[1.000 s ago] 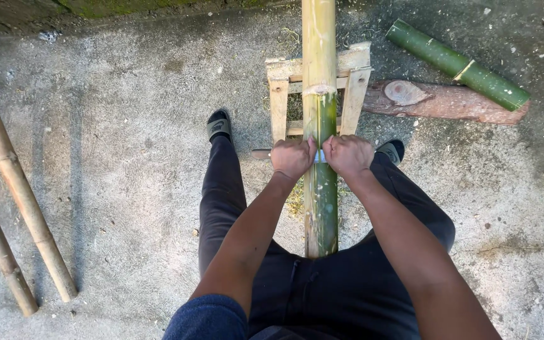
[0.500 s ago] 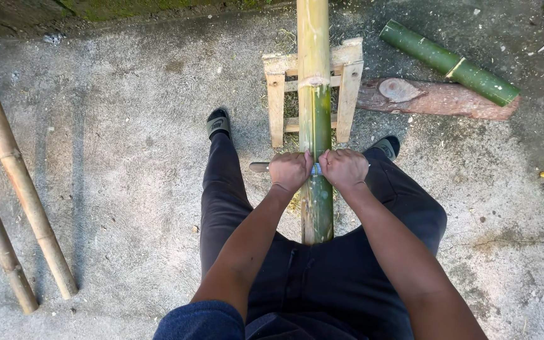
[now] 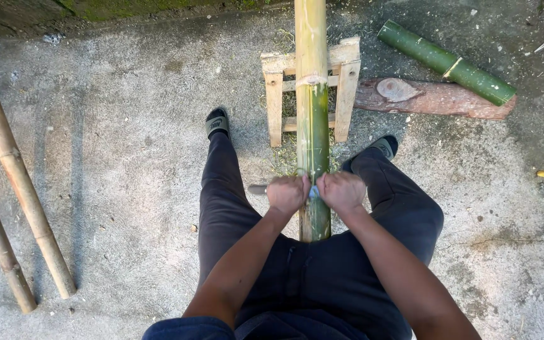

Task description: Scraping the outer green layer of a bamboo stalk using a hand knife.

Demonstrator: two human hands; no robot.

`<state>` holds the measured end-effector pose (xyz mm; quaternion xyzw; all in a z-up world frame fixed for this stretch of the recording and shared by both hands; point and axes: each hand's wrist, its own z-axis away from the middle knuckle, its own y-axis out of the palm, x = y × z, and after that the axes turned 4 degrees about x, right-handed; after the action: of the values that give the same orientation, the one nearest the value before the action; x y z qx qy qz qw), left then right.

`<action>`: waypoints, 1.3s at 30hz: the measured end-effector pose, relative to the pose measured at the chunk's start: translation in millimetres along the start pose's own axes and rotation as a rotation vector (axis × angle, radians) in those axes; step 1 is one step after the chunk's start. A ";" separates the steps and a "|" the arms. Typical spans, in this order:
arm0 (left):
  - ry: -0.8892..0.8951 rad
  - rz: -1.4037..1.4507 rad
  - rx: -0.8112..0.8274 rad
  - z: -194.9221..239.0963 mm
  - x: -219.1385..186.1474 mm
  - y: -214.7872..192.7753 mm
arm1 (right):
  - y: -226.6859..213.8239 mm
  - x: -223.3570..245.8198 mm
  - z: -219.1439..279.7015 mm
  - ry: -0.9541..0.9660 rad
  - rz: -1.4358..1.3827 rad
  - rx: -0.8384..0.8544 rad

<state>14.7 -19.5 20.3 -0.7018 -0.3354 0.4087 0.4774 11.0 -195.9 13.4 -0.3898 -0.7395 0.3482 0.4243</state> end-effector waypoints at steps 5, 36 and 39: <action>-0.020 0.003 -0.049 46.7 -12.2 -0.2 | -14.3 17.8 30.6 -0.002 -0.073 0.082; -0.034 -0.062 -0.359 -253.1 126.3 41.9 | 90.1 -106.9 -246.7 -0.102 0.090 -0.116; -0.021 -0.065 -0.391 -253.8 125.0 40.1 | 93.5 -110.0 -246.3 -0.088 0.077 -0.117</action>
<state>299.9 -25.1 4.0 -0.7658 -0.4357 0.3274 0.3415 295.7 -204.0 -7.0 -0.4263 -0.7610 0.3373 0.3540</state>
